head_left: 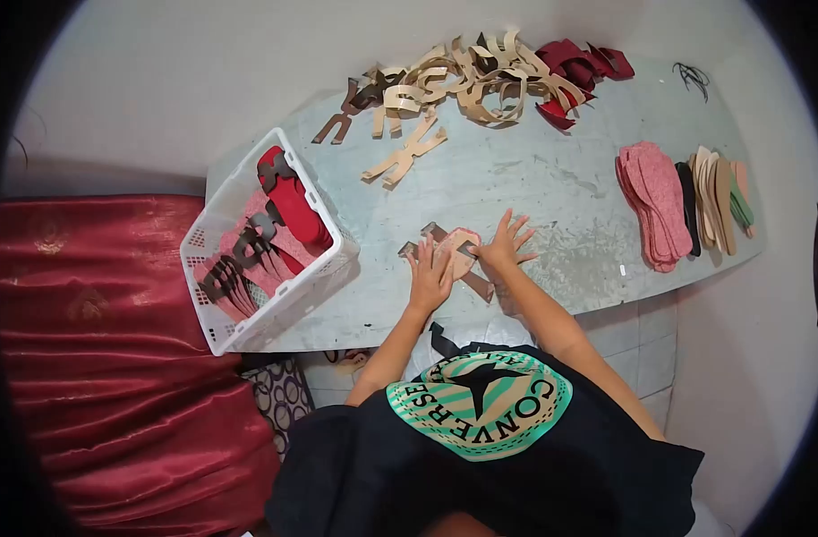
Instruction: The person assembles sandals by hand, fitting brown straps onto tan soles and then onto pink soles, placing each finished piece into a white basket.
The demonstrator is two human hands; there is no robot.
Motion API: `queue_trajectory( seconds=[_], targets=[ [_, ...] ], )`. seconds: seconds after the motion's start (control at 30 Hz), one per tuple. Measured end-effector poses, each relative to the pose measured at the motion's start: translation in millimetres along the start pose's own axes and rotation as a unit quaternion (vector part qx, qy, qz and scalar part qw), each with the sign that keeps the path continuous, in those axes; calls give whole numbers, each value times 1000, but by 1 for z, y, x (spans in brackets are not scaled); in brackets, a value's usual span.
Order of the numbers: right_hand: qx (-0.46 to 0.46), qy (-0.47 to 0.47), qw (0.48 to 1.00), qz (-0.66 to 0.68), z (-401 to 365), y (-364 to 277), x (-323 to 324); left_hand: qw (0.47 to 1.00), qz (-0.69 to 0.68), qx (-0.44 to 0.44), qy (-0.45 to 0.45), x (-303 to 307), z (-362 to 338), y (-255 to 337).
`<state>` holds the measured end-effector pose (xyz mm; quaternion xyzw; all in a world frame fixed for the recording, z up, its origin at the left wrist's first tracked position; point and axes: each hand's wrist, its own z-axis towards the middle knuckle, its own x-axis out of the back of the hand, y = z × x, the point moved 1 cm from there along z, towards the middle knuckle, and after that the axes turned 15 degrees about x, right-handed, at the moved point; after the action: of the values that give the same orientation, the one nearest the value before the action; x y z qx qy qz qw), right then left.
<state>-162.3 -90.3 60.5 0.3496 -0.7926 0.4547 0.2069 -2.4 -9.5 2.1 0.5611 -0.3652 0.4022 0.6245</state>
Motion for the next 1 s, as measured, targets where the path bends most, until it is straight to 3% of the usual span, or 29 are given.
queue_trajectory(
  seconds=[0.07, 0.2, 0.37, 0.47, 0.77, 0.83, 1.0],
  targets=[
    [10, 3, 1000, -5, 0, -1, -6, 990, -103, 65, 78, 6, 9, -7],
    [31, 25, 999, 3, 5, 14, -4, 971, -182, 140, 66, 15, 41, 3],
    [11, 5, 1000, -16, 5, 10, -1, 973, -160, 155, 65, 13, 63, -18],
    [12, 9, 1000, -15, 6, 10, -2, 981, -100, 165, 15, 16, 65, -23],
    [11, -3, 1000, -5, 8, 8, -1, 975, -177, 131, 27, 24, 71, -4],
    [11, -1, 1000, -5, 7, 8, 0, 960, -209, 181, 37, 26, 66, 5],
    [8, -8, 1000, -8, 8, 7, 1, 963, -201, 170, 58, 29, 61, 17]
  ],
)
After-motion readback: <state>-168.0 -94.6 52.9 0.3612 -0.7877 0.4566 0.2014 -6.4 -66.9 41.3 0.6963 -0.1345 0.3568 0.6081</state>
